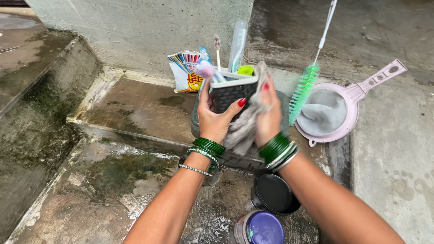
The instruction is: The person cleans a plastic stand, a small basket, and several containers by hand using a cloth and a red bucket of water.
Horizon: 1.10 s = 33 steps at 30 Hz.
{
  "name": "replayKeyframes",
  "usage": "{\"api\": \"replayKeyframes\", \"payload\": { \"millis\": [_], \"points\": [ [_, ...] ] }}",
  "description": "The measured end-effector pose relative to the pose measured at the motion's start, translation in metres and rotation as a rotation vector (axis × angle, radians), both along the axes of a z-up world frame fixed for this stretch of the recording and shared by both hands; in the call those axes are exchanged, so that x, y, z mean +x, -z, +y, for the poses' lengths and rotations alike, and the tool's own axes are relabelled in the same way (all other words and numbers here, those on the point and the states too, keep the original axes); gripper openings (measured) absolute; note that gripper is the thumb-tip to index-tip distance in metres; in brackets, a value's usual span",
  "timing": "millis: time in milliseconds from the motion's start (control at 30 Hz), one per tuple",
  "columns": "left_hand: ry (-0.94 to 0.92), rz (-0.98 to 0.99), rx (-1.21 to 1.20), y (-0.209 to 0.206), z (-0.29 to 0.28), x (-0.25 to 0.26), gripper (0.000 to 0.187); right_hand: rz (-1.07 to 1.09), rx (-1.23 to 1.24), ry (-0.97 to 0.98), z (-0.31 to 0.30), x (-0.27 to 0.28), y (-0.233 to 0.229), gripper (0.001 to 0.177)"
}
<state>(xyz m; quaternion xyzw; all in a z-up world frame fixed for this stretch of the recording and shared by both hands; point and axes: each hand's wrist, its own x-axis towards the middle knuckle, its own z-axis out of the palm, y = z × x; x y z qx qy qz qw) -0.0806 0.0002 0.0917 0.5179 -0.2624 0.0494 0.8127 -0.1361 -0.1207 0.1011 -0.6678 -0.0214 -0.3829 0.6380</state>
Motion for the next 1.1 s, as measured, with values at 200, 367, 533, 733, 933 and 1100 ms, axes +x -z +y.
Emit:
{"api": "replayKeyframes", "payload": {
  "millis": [200,367,533,733,933,1100],
  "points": [
    [0.186,0.06,0.038,0.008,0.008,0.015,0.097,0.173,0.724,-0.378,-0.053,0.036,0.007,0.038],
    [0.48,0.092,-0.01,0.025,0.014,0.036,0.081,0.281,0.833,-0.708,-0.065,0.027,0.021,0.039],
    [0.228,0.086,0.235,0.038,0.008,0.042,0.077,0.141,0.831,-0.42,-0.045,0.012,0.022,0.044],
    [-0.042,-0.061,0.166,0.023,-0.001,0.009,0.1,0.147,0.08,-0.071,0.003,-0.01,0.024,0.052],
    [0.052,0.016,0.101,0.008,0.011,0.006,0.095,0.083,0.015,-0.071,-0.003,-0.011,0.034,0.055],
    [0.422,0.147,0.027,0.009,0.017,0.009,0.086,0.066,0.307,-0.303,-0.042,0.013,0.022,0.051]
  ]
}}
